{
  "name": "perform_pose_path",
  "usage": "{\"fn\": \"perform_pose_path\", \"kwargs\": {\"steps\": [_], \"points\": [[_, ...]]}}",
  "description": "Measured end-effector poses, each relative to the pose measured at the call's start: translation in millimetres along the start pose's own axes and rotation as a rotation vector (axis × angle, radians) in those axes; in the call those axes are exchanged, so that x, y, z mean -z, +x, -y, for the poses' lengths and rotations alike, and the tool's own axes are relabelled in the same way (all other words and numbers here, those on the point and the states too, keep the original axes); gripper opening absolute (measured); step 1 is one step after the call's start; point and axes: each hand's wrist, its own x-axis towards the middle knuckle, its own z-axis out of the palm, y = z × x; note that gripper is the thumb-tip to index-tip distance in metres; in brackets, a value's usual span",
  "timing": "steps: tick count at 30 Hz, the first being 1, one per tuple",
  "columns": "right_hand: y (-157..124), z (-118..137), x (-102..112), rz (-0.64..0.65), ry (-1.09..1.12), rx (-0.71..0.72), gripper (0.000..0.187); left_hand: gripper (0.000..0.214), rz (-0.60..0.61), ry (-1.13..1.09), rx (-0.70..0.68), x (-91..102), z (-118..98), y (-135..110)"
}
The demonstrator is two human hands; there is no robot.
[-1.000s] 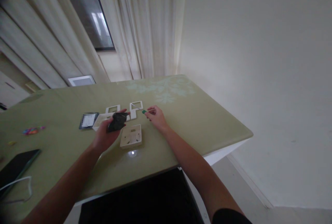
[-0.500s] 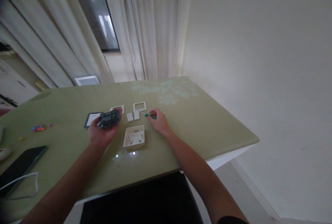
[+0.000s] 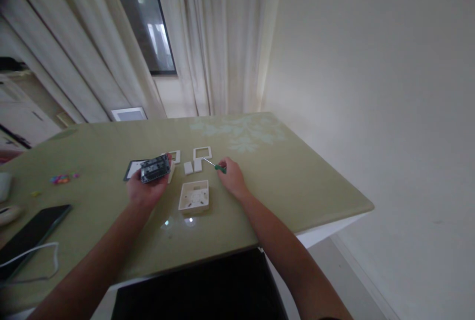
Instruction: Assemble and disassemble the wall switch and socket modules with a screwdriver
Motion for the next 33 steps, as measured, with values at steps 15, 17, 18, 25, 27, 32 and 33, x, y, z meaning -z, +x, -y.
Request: {"fn": "perform_pose_path", "kwargs": {"steps": [15, 17, 18, 25, 27, 32, 33], "points": [[1, 3, 7, 0.068, -0.181, -0.018, 0.029, 0.049, 0.014, 0.064, 0.025, 2.2, 2, -3], [1, 1, 7, 0.077, -0.185, -0.014, 0.028, 0.048, 0.016, 0.068, 0.014, 3.0, 2, -2], [1, 1, 7, 0.081, -0.186, -0.010, 0.028, 0.048, 0.015, 0.068, 0.004, 3.5, 2, 0], [0, 2, 6, 0.110, -0.162, 0.002, 0.028, 0.050, -0.011, 0.056, -0.064, 5.3, 1, 9], [0, 2, 5, 0.108, -0.143, -0.002, 0.028, 0.052, -0.017, 0.057, -0.068, 6.0, 1, 11], [0, 4, 6, 0.060, -0.050, 0.011, 0.028, 0.051, -0.047, 0.081, -0.055, 6.8, -2, 13], [1, 5, 6, 0.042, -0.020, 0.019, 0.028, 0.049, -0.056, 0.090, -0.049, 6.0, -2, 13]]}}
